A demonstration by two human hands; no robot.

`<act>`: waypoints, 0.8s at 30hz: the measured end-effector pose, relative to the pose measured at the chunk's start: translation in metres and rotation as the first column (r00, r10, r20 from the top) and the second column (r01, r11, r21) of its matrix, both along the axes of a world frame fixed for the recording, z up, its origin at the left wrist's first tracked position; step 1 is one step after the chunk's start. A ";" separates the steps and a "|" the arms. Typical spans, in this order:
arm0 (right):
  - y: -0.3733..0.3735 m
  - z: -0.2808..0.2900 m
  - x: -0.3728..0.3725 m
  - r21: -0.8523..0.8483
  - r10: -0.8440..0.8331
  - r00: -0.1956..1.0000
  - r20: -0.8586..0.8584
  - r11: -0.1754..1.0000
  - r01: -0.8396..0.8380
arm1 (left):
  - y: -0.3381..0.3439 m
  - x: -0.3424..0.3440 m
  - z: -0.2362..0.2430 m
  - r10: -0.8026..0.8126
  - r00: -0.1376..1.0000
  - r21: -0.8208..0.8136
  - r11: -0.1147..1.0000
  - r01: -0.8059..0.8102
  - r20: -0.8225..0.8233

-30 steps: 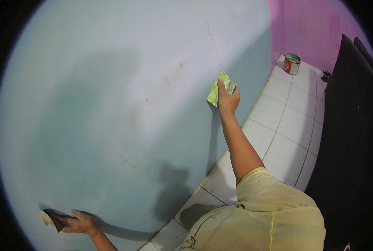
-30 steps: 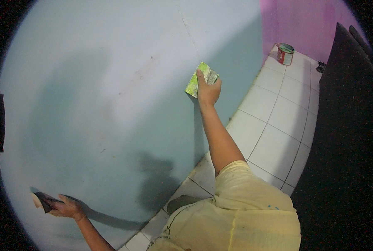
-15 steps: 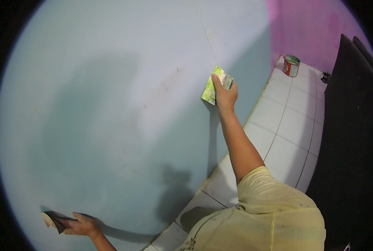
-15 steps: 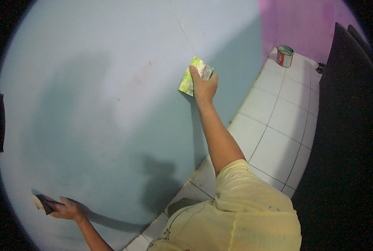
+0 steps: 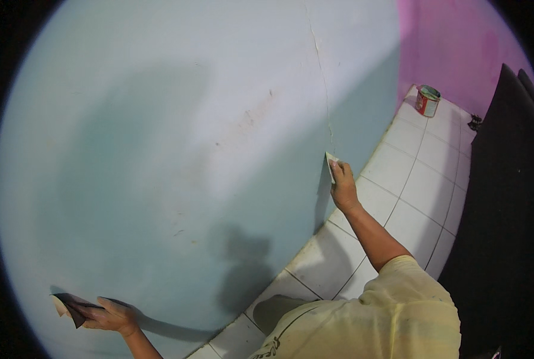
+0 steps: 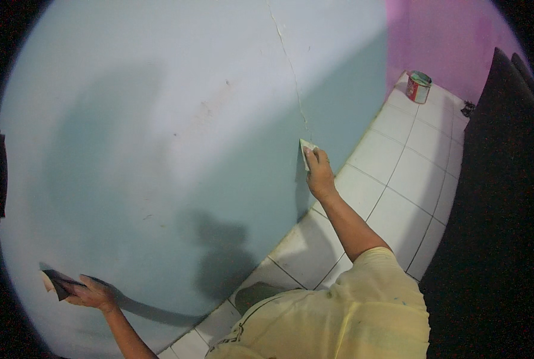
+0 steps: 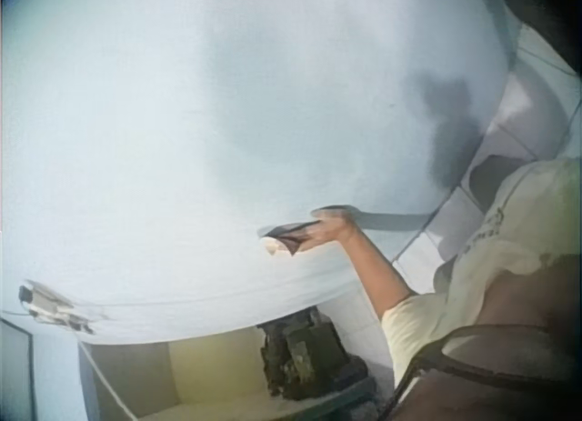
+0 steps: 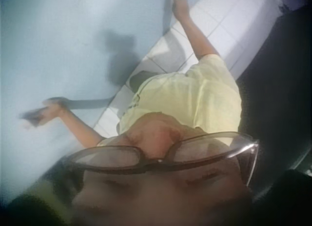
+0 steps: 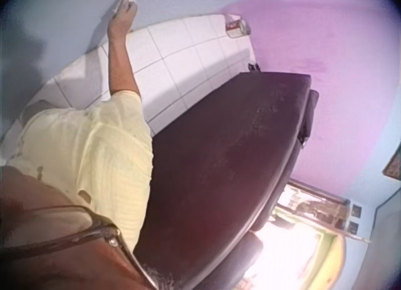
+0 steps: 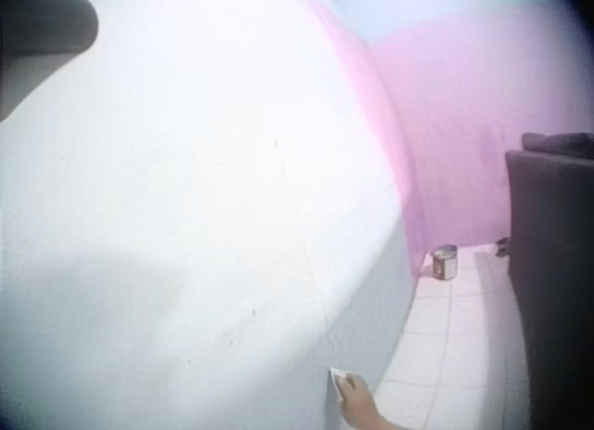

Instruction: The person applies a light-colored wall compound to a vertical wall using a small rectangular trowel, smoothing it along a crack and adjacent area. They repeatedly scrape and spread the compound, occasionally switching to a sanding block to rub the surface. The work focuses on a single vertical section of the wall.

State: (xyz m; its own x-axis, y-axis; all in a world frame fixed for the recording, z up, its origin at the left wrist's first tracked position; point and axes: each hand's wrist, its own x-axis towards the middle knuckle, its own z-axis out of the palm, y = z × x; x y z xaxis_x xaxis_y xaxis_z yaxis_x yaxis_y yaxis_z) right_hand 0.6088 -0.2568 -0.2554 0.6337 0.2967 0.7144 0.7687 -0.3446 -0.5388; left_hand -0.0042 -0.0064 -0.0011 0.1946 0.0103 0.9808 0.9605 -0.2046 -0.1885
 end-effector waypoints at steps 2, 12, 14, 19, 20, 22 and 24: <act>0.012 -0.001 0.004 0.036 -0.075 0.996 -0.047 0.996 0.077 | -0.003 -0.002 0.005 0.010 1.000 0.004 1.000 -0.010 -0.011; -0.050 0.024 0.069 0.709 0.621 0.392 -0.678 0.694 0.126 | -0.002 0.000 0.005 -0.085 0.996 0.038 0.996 0.085 0.003; -0.051 0.027 0.076 0.785 0.758 0.225 -0.612 0.617 0.059 | -0.006 0.005 0.008 -0.060 0.998 0.040 0.997 0.061 -0.007; -0.009 0.020 0.093 0.801 0.706 0.384 -0.595 0.558 0.216 | -0.020 0.017 0.014 -0.071 0.997 0.058 0.996 0.073 -0.029; 0.007 0.017 0.090 0.715 0.531 0.495 -0.688 0.614 0.335 | -0.016 0.015 0.015 -0.079 0.996 0.058 0.995 0.081 -0.034; 0.026 0.007 0.087 0.507 0.182 0.590 -0.787 0.735 0.449 | -0.008 0.016 0.015 -0.074 0.997 0.067 0.995 0.076 -0.029; 0.040 0.012 0.073 0.326 -0.118 0.611 -0.782 0.759 0.564 | -0.009 0.015 0.015 -0.051 0.998 0.071 0.996 0.053 -0.032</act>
